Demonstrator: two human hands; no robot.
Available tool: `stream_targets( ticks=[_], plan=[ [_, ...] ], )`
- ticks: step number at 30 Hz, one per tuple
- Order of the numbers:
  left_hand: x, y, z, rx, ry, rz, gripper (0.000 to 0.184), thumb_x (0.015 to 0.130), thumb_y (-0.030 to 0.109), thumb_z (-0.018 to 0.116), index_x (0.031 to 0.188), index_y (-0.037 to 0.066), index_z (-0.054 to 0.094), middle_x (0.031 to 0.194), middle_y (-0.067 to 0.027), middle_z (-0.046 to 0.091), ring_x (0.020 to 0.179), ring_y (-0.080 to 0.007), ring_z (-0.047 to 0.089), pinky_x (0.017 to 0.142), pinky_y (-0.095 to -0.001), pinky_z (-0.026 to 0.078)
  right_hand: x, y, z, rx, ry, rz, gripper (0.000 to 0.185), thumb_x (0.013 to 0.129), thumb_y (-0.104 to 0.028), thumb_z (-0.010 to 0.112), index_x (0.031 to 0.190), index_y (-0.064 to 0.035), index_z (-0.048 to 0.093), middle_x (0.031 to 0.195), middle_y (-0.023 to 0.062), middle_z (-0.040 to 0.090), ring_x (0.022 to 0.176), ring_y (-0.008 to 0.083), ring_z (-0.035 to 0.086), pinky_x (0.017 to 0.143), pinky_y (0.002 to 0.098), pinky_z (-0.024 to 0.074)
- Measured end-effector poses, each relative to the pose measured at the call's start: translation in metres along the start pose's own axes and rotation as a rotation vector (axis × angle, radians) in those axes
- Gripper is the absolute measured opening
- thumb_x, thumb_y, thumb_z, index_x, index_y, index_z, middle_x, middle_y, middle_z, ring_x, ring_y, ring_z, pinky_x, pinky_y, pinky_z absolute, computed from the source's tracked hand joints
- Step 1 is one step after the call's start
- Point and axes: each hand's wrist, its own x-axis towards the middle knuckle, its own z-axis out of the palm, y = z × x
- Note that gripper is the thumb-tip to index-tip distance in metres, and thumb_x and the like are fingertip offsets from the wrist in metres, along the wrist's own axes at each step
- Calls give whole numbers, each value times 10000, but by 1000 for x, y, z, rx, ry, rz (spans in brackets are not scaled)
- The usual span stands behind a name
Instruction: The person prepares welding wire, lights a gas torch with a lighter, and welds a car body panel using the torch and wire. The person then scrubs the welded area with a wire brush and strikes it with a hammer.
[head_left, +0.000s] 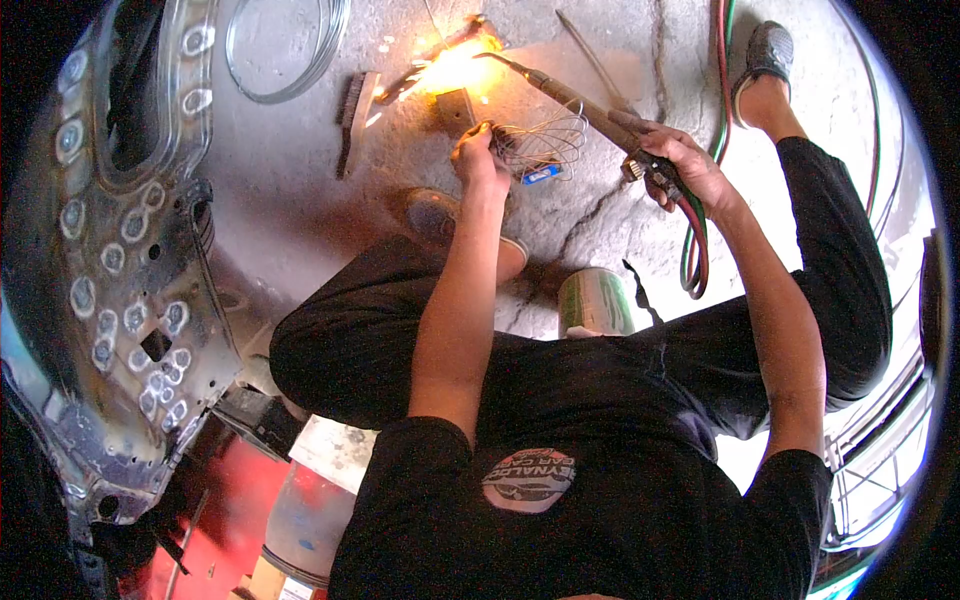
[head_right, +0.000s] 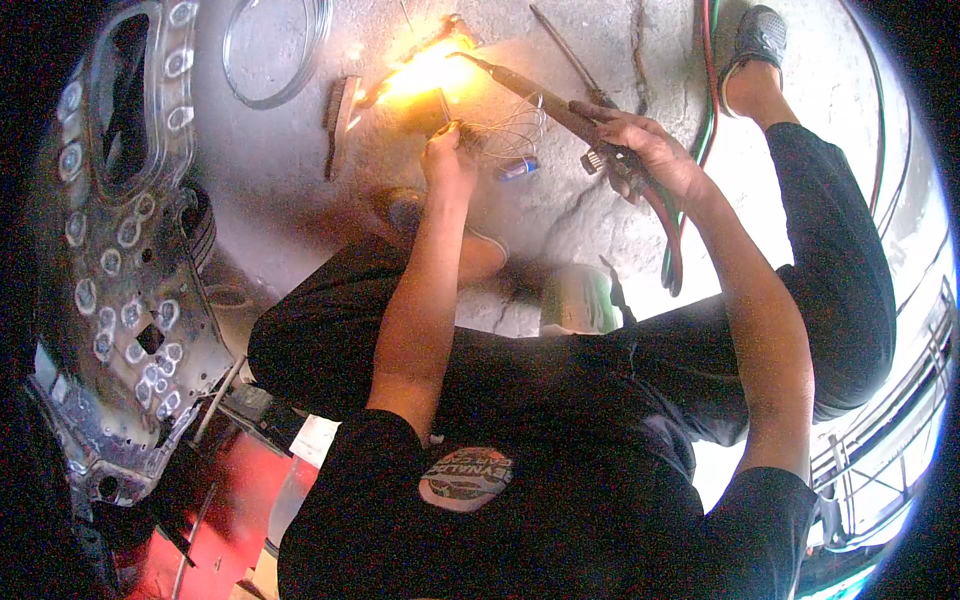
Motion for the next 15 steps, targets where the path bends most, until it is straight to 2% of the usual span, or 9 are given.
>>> stream_targets(
  ticks=[4,7,9,15],
  plan=[
    [8,-3,-7,-3,-38,10,111,947,58,508,969,45,616,886,-72,646,770,-217,648,674,-385,573,2,8,-3,30,0,-24,737,835,-486,591,1370,16,516,1384,93,546,1014,174,604,859,287,514],
    [2,-1,-2,14,-26,20,154,921,55,513,1026,4,613,972,-94,639,887,-241,624,798,-401,525,1,5,-4,55,-26,11,743,835,-493,595,1369,16,518,1388,91,544,1015,171,603,841,283,519],
    [-2,1,2,20,0,10,164,922,49,517,1041,-4,615,977,-98,639,890,-244,625,798,-408,526,1,5,-6,59,-55,33,743,835,-496,596,1369,14,519,1352,100,564,1005,165,605,808,278,527],
    [7,-5,-4,64,39,72,203,931,41,521,1096,-35,611,1008,-114,642,917,-247,625,819,-413,528,1,2,-1,48,-16,-16,712,859,-485,584,1384,-9,513,1070,130,655,892,145,615,678,251,532]
  ],
)
